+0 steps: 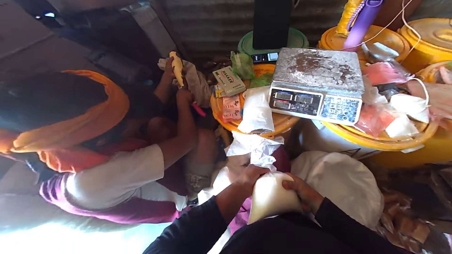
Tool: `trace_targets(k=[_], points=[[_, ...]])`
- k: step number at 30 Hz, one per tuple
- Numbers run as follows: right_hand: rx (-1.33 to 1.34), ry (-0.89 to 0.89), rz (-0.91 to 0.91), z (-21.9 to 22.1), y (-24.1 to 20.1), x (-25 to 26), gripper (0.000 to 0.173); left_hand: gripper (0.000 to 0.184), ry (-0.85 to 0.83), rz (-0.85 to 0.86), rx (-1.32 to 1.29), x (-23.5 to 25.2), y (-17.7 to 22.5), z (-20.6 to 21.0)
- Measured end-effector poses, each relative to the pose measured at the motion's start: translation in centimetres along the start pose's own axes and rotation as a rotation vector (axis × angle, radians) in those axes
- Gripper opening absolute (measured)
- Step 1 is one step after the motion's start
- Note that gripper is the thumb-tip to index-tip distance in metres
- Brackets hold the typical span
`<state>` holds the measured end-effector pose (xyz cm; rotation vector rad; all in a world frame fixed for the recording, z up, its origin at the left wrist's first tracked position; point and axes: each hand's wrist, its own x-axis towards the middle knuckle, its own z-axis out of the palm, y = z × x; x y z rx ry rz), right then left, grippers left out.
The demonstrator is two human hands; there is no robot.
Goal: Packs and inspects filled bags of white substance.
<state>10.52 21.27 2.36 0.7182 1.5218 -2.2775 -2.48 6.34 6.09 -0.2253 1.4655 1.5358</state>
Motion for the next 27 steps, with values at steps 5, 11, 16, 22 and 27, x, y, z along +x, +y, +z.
trace_targets(k=[5, 11, 16, 22, 27], points=[[0.075, 0.041, -0.034, -0.5, 0.7, -0.4, 0.068, 0.037, 0.11, 0.447, 0.412, -1.9, -0.6, -3.0], [-0.018, 0.12, -0.052, 0.5, 0.5, -0.5, 0.061, 0.031, 0.809, 0.374, 0.179, -5.1, 3.7, -15.5], [0.009, 0.155, -0.064, 0.7, 1.0, -0.7, 0.055, 0.011, 0.988, 0.444, -0.599, -4.6, 0.5, -25.0], [-0.036, 0.164, -0.069, 0.8, 0.9, -1.3, 0.05, 0.028, 1.216, 0.511, -0.436, -3.0, -0.5, -27.6], [-0.001, 0.18, -0.066, 0.7, 1.2, -1.4, 0.057, 0.037, 1.099, 0.088, 0.192, -2.0, -6.6, -21.5]])
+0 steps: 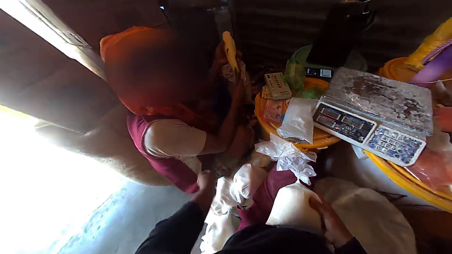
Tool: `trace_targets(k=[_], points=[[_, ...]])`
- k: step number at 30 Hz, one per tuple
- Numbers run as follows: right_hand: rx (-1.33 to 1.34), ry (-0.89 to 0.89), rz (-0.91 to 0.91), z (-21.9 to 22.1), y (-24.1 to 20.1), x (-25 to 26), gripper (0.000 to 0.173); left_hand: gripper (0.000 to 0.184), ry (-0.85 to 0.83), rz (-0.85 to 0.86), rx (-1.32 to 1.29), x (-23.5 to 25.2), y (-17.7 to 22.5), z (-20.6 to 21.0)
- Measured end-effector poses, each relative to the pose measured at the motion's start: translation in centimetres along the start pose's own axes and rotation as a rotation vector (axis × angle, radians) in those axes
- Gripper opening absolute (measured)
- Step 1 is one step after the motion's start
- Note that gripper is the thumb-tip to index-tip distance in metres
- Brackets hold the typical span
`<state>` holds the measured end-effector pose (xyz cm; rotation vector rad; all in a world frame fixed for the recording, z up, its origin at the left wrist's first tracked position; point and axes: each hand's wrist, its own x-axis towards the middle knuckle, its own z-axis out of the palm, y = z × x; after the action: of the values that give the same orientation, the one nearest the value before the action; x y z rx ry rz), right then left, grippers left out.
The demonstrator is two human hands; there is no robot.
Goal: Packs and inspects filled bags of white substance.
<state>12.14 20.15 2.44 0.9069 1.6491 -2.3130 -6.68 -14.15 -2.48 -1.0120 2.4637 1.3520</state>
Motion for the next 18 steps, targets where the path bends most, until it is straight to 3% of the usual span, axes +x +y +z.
trace_targets(k=[2, 5, 8, 12, 15, 16, 18], points=[[-0.001, -0.006, 0.019, 0.1, 0.0, -0.1, 0.054, 0.037, -0.357, 0.069, -0.025, -4.8, 0.2, 2.5], [-0.017, -0.005, 0.06, 0.3, -0.7, -0.4, 0.043, 0.04, -0.852, 0.371, 0.083, -11.3, 3.1, 4.6], [-0.034, -0.055, 0.025, -0.1, -1.0, -0.1, 0.047, 0.056, -1.156, 0.532, 0.125, -15.3, 5.2, 5.7], [-0.051, -0.154, -0.124, -1.3, -0.2, 0.2, 0.076, 0.088, -1.31, 0.527, 0.263, -16.6, 7.3, 6.2], [-0.085, -0.211, -0.165, -1.6, -0.1, 0.0, 0.105, 0.094, -1.38, 0.53, 0.35, -16.9, 8.5, 6.5], [-0.103, -0.229, -0.154, -1.6, -0.3, 0.1, 0.107, 0.09, -1.393, 0.521, 0.362, -17.1, 8.7, 6.6], [-0.149, -0.225, -0.117, -1.2, -1.4, 0.3, 0.091, 0.077, -1.39, 0.462, 0.335, -17.6, 9.2, 6.7]])
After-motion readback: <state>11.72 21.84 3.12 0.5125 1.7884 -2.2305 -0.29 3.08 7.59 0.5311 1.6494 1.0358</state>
